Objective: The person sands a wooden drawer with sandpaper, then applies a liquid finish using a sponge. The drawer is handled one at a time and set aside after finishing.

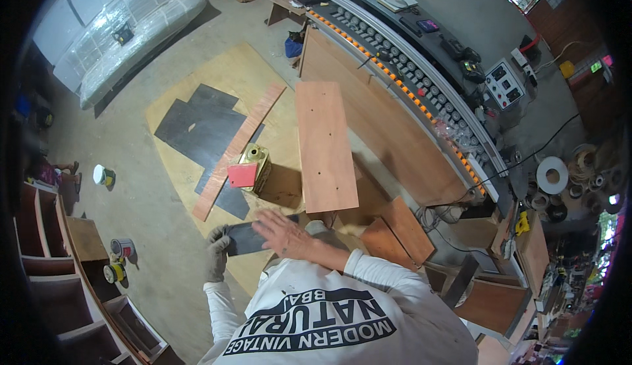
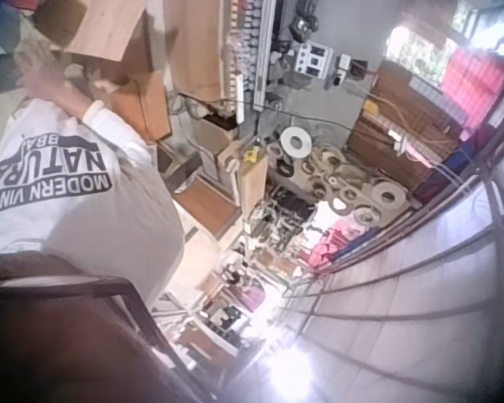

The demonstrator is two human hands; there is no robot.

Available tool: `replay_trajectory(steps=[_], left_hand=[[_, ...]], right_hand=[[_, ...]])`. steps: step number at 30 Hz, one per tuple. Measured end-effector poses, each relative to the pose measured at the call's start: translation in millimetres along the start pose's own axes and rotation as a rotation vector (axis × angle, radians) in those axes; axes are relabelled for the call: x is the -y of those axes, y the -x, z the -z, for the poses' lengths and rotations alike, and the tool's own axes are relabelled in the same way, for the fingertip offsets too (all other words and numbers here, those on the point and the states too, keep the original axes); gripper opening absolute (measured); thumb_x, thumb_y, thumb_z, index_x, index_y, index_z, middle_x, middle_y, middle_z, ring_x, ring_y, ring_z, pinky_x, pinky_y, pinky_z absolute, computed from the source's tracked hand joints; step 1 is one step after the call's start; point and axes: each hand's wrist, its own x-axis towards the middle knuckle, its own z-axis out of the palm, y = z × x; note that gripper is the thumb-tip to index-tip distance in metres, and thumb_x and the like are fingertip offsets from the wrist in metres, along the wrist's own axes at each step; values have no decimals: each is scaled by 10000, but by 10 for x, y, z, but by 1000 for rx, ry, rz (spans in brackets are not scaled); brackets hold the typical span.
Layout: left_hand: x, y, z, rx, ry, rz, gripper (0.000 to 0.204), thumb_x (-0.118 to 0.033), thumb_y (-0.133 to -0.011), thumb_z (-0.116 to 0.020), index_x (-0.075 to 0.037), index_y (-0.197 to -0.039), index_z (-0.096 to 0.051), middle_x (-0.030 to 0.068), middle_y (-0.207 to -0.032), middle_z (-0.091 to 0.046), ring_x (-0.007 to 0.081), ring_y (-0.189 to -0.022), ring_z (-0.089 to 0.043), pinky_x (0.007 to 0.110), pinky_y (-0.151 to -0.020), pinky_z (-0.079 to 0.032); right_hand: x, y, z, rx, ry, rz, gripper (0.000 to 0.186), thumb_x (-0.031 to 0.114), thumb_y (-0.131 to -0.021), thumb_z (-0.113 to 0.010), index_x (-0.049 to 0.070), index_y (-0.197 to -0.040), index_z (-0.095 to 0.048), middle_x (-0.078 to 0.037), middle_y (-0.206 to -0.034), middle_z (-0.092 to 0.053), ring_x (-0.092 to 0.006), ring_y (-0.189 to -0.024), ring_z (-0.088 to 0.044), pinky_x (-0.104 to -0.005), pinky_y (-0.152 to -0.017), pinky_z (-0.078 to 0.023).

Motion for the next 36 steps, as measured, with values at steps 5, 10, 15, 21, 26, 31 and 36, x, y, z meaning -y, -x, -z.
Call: replay_trajectory(steps=[5,10,15,21,26,31,36], left_hand=[[-754,-223,-931,128,87,-71,440,-49,-889,-609,69,-1312,-622,69,-1114,-687,149,-926,-668,265,-867,-538],[-648,-628,-1888,373,360,76,495,-152,-931,-670,27,-1385,-588,100,-1114,-693,166,-960,-681,292,-892,-551],[-49,-956,-2533,164,-825,-431,744,-384,-907,-751,12,-1480,-489,244,-1342,-619,379,-1242,-603,485,-1076,-472],[482,-1308,-3258,96,-1595,-675,786,-492,-951,-649,-30,-1541,-410,300,-1623,-301,565,-1477,-276,555,-1197,-317],[369,-1788,-3617,-50,-1521,-635,775,-544,-966,-616,-50,-1528,-411,311,-1613,-286,563,-1425,-341,573,-1155,-372],[476,-1937,-3680,-76,-1632,-707,753,-585,-989,-555,-34,-1487,-428,312,-1540,-361,522,-1296,-441,592,-1090,-419],[541,-2004,-3734,-95,-1807,-690,745,-602,-998,-521,-43,-1487,-455,299,-1552,-367,545,-1298,-438,616,-1069,-434]], right_hand=[[196,179,446,-28,201,-63,808,340,-883,-756,-8,-1534,-427,-285,-1629,-311,-471,-1494,-326,-636,-1181,-307],[-280,581,631,-354,126,-189,654,135,-932,-652,32,-1542,-439,-318,-1523,-464,-463,-1420,-450,-508,-1131,-427],[-1192,1449,777,-844,-430,-1088,494,44,-954,-505,-30,-1442,-517,-224,-1353,-622,-364,-1150,-635,-383,-1013,-494],[-1522,1827,331,-856,-817,-1239,583,90,-953,-533,-59,-1508,-437,-149,-1343,-624,-276,-1246,-565,-361,-1086,-432],[-1417,1804,105,-577,-528,-1033,636,91,-943,-504,7,-1566,-403,-164,-1526,-536,-229,-1456,-448,-359,-1192,-342],[-1710,1772,284,-689,-1092,-993,559,11,-951,-452,-1,-1509,-477,-98,-1407,-614,-152,-1291,-535,-311,-1113,-405],[-2594,1279,465,-605,-1015,-981,445,51,-934,-465,-15,-1352,-603,-33,-1116,-666,-120,-1028,-579,-303,-931,-485]])
